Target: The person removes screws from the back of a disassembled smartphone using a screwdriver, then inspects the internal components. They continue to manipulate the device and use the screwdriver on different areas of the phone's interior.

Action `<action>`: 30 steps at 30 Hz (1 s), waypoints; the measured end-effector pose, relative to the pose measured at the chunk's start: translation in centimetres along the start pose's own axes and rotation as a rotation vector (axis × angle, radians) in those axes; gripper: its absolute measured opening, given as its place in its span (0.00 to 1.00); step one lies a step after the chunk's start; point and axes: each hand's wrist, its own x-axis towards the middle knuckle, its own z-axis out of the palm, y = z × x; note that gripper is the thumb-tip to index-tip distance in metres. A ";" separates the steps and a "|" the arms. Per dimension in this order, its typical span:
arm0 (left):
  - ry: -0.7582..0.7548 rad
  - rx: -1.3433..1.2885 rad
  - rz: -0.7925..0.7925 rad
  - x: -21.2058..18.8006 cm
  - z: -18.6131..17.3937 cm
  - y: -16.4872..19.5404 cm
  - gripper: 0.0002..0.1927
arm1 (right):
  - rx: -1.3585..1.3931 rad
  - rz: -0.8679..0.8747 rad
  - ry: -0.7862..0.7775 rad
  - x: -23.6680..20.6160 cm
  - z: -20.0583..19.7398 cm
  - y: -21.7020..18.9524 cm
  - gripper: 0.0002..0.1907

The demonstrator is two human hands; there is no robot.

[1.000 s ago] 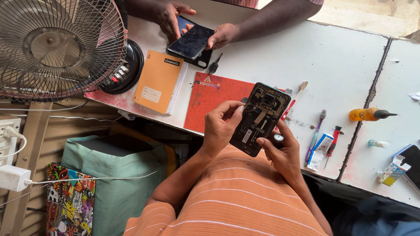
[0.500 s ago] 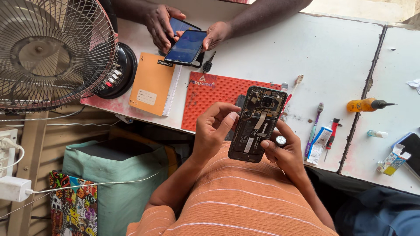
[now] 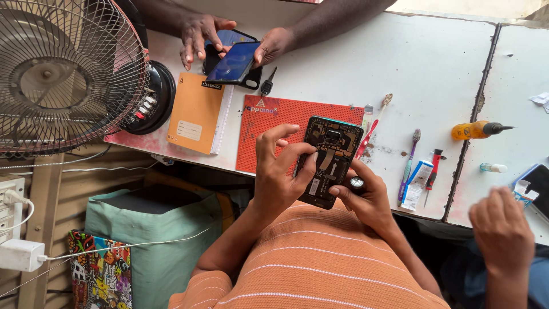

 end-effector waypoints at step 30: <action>-0.039 0.154 0.066 0.2 0.2 0.1 0.09 | -0.090 0.000 -0.020 0.4 0.2 -0.2 0.39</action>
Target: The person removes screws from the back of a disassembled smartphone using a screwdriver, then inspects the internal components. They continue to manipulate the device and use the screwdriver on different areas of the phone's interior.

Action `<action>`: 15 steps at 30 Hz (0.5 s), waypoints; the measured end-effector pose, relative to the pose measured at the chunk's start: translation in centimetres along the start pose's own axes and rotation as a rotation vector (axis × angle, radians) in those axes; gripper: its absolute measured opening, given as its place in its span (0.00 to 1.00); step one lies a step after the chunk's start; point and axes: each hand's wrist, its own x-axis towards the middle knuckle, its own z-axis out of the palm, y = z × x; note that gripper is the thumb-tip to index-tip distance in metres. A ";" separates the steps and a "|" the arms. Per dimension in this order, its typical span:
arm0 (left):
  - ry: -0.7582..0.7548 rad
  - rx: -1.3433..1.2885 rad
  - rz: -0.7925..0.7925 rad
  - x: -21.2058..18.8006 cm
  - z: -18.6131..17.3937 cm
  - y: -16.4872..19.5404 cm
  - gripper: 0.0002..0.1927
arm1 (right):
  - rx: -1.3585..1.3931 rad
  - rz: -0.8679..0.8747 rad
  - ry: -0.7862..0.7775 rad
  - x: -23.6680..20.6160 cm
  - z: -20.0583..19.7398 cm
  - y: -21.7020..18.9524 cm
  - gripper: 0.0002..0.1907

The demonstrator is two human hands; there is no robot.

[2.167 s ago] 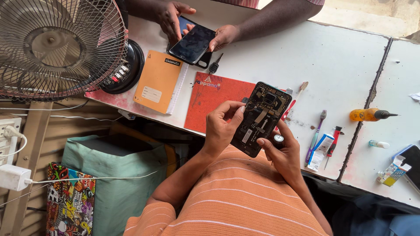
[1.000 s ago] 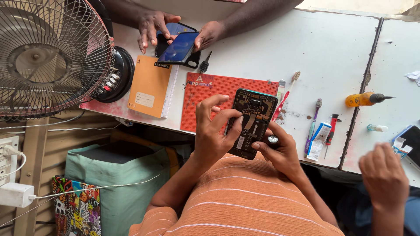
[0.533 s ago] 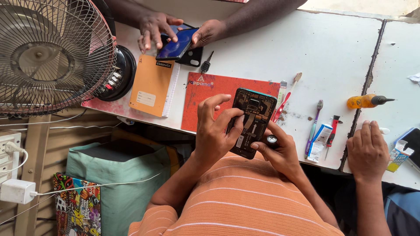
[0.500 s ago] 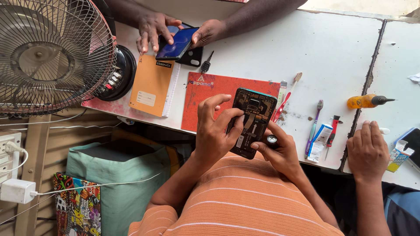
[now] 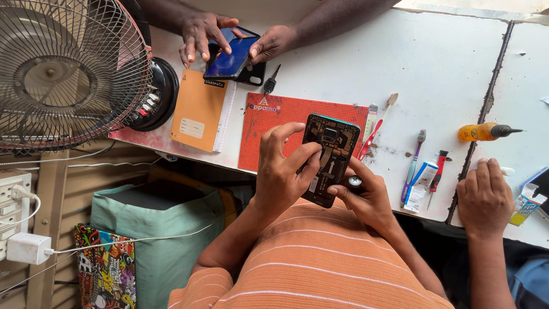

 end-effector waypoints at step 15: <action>-0.105 -0.136 -0.062 0.9 -0.6 -0.9 0.08 | 0.008 0.010 -0.020 0.3 0.0 0.3 0.39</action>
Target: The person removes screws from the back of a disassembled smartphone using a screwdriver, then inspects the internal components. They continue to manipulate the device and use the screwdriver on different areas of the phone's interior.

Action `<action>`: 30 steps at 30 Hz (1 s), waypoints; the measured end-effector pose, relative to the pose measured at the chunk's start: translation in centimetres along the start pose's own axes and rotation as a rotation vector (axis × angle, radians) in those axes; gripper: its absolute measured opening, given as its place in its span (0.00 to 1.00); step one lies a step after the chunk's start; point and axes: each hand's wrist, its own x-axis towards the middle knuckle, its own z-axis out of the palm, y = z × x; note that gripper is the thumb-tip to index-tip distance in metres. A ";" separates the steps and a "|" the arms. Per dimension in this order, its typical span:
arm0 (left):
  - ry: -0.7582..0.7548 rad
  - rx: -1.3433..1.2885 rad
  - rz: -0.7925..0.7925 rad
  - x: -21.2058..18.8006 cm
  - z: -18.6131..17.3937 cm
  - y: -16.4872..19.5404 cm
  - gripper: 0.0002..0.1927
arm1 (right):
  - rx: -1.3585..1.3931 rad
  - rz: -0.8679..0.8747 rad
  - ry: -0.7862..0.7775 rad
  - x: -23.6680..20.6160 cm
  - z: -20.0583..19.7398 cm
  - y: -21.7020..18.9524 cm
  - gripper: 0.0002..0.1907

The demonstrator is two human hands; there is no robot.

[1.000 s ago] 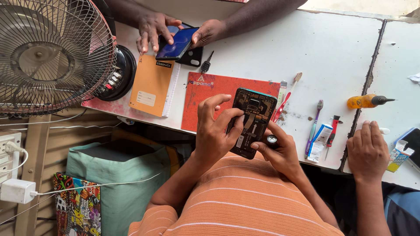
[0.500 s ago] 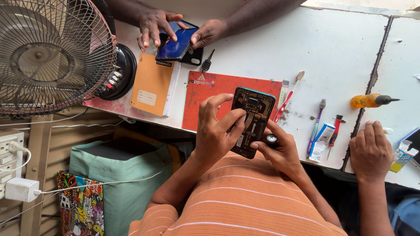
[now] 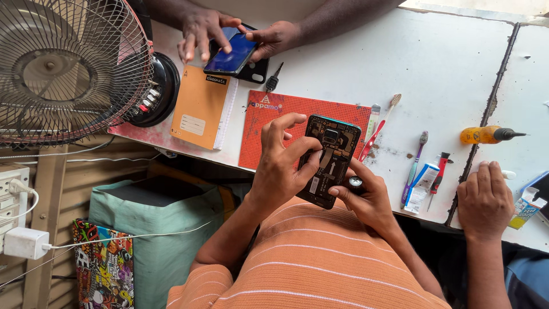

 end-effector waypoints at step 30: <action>-0.017 -0.031 0.019 -0.2 -0.3 -0.2 0.07 | -0.004 0.000 -0.007 -0.3 0.2 0.0 0.40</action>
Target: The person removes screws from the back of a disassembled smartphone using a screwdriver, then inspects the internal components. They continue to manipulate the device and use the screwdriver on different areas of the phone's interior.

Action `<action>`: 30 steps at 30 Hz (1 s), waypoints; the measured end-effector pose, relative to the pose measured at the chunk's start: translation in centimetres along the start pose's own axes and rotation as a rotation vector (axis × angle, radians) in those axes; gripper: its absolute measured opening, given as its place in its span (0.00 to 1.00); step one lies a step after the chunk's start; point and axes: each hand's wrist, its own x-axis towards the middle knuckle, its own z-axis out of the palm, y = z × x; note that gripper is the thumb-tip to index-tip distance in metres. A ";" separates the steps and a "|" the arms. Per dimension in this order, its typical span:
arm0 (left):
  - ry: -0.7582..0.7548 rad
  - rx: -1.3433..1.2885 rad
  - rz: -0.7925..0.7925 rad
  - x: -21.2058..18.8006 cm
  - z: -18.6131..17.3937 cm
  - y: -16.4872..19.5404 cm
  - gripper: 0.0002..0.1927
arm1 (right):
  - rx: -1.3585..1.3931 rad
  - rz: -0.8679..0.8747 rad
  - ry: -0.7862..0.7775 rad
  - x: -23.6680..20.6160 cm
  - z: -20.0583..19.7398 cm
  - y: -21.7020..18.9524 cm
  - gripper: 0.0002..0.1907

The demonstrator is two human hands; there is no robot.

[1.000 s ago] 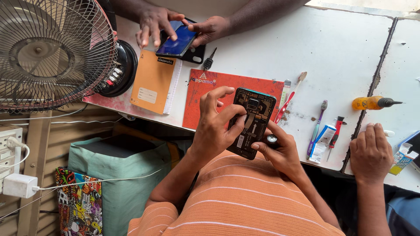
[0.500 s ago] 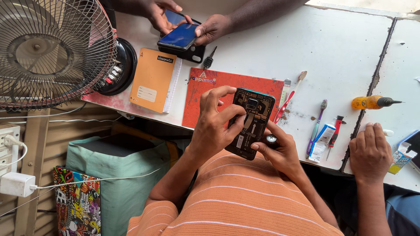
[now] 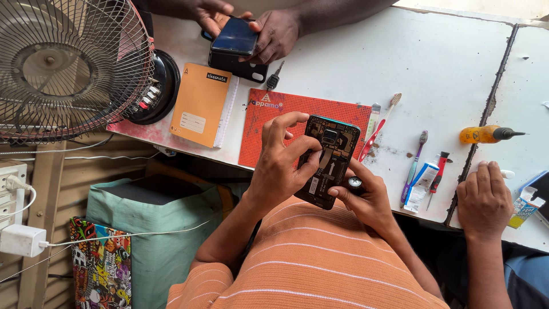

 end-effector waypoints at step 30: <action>0.116 0.196 0.225 -1.5 1.4 0.3 0.08 | -0.118 -0.115 0.027 -0.5 0.0 0.0 0.37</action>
